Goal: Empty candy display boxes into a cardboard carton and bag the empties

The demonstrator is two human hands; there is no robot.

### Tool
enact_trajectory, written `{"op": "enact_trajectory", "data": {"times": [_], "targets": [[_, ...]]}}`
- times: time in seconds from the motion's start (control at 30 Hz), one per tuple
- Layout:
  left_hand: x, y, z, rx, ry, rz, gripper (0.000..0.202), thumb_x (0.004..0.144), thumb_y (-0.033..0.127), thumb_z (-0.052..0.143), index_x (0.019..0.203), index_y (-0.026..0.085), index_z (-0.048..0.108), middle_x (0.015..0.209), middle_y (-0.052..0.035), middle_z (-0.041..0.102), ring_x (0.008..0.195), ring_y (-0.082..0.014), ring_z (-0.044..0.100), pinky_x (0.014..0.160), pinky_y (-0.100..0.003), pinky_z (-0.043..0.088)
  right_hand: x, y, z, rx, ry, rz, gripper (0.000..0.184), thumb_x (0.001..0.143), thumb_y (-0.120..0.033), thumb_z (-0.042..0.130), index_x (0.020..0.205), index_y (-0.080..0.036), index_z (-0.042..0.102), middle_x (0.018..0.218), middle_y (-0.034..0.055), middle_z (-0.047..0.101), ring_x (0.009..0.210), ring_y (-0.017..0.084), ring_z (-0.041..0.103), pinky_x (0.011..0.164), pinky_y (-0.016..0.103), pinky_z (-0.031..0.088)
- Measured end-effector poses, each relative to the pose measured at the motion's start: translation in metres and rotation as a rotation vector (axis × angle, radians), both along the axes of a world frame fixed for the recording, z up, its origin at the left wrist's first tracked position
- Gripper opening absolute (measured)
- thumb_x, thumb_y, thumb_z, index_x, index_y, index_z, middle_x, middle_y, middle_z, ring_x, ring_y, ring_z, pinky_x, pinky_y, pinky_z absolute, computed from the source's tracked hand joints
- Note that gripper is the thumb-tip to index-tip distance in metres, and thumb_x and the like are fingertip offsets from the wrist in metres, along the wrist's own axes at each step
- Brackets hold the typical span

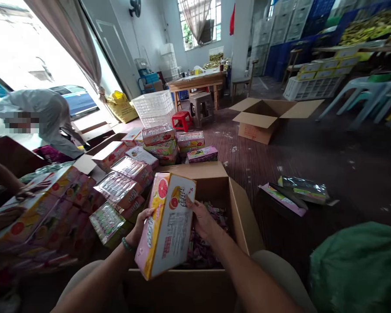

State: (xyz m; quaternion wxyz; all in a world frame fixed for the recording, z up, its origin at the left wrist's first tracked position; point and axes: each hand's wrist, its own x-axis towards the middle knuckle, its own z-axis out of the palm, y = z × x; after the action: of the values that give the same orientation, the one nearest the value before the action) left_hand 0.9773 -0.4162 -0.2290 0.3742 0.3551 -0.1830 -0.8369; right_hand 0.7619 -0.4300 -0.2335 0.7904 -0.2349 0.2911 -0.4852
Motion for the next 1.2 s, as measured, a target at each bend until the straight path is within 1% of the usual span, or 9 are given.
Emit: {"op": "enact_trajectory", "data": {"times": [0.13,0.4,0.57,0.67,0.77,0.9,1.0,1.1,1.2], "targets": [[0.006,-0.009,-0.011,0.062,-0.001,0.113,0.026,0.071,0.032,0.081,0.084,0.01,0.077,0.076,-0.0088,0.079,0.063,-0.0211,0.073,0.063,-0.026,0.055,0.006,-0.003,-0.008,0.078,-0.009,0.032,0.059,0.061,-0.056,0.093,0.098,-0.014,0.075,0.1,0.0125,0.079,0.11,0.034,0.07,0.102,0.047,0.052],[0.01,-0.015,-0.009,0.073,0.026,0.077,0.042,0.08,0.042,0.075,0.106,0.009,0.075,0.075,-0.0091,0.078,0.076,-0.0289,0.076,0.077,-0.036,0.059,0.012,0.0,-0.008,0.093,-0.012,0.089,0.056,0.06,-0.04,0.095,0.106,-0.017,0.072,0.108,0.0113,0.078,0.109,0.03,0.071,0.101,0.043,0.053],[0.006,-0.013,-0.021,0.059,0.053,0.146,0.04,0.075,0.043,0.079,0.102,0.014,0.077,0.08,-0.0058,0.08,0.082,-0.0298,0.077,0.084,-0.037,0.06,0.005,-0.001,-0.005,0.129,-0.099,0.161,0.057,0.062,-0.052,0.088,0.102,-0.014,0.073,0.104,0.0155,0.077,0.113,0.037,0.069,0.098,0.05,0.055],[0.01,-0.016,-0.021,-0.001,0.073,0.214,0.028,0.07,0.036,0.082,0.09,0.017,0.077,0.08,-0.0028,0.08,0.071,-0.0235,0.076,0.073,-0.03,0.06,0.002,-0.006,-0.004,0.134,-0.116,0.125,0.063,0.06,-0.061,0.086,0.103,-0.017,0.072,0.101,0.0145,0.078,0.109,0.038,0.07,0.09,0.051,0.057],[0.013,-0.019,-0.007,0.054,0.024,0.147,0.026,0.073,0.032,0.08,0.089,0.013,0.076,0.077,-0.0071,0.079,0.065,-0.0226,0.075,0.064,-0.028,0.059,-0.005,-0.017,-0.005,0.111,-0.01,0.037,0.062,0.053,-0.055,0.092,0.097,-0.017,0.071,0.092,0.0122,0.077,0.094,0.034,0.072,0.079,0.044,0.058],[0.008,-0.022,0.02,0.022,-0.167,0.15,0.054,0.079,0.017,0.074,0.131,0.008,0.065,0.099,-0.0146,0.08,0.082,-0.0297,0.078,0.08,-0.038,0.062,-0.019,-0.032,-0.015,0.011,0.525,-0.364,0.057,0.045,-0.048,0.096,0.083,-0.018,0.067,0.079,0.006,0.073,0.071,0.023,0.065,0.062,0.033,0.049],[0.009,-0.025,0.028,-0.054,-0.179,0.182,0.066,0.084,0.02,0.075,0.146,0.013,0.054,0.114,-0.0155,0.078,0.099,-0.0317,0.076,0.093,-0.041,0.06,-0.022,-0.037,-0.022,-0.044,0.706,-0.477,0.051,0.055,-0.056,0.09,0.082,-0.019,0.066,0.078,0.0054,0.071,0.069,0.022,0.062,0.061,0.033,0.047],[0.016,-0.03,0.017,-0.014,-0.036,0.122,0.063,0.09,0.046,0.071,0.143,0.015,0.058,0.118,-0.0159,0.076,0.116,-0.0357,0.07,0.102,-0.046,0.056,-0.013,-0.038,-0.028,-0.015,0.489,-0.44,0.052,0.062,-0.061,0.086,0.087,-0.022,0.064,0.083,0.0045,0.072,0.072,0.023,0.065,0.066,0.035,0.052],[0.022,-0.029,-0.009,-0.005,-0.028,0.24,0.035,0.088,0.039,0.073,0.118,0.019,0.074,0.103,-0.0085,0.08,0.117,-0.0329,0.069,0.104,-0.043,0.054,0.0,-0.039,-0.038,0.028,0.372,-0.404,0.058,0.061,-0.066,0.086,0.091,-0.022,0.064,0.085,0.0045,0.074,0.076,0.024,0.067,0.069,0.035,0.054]]}}
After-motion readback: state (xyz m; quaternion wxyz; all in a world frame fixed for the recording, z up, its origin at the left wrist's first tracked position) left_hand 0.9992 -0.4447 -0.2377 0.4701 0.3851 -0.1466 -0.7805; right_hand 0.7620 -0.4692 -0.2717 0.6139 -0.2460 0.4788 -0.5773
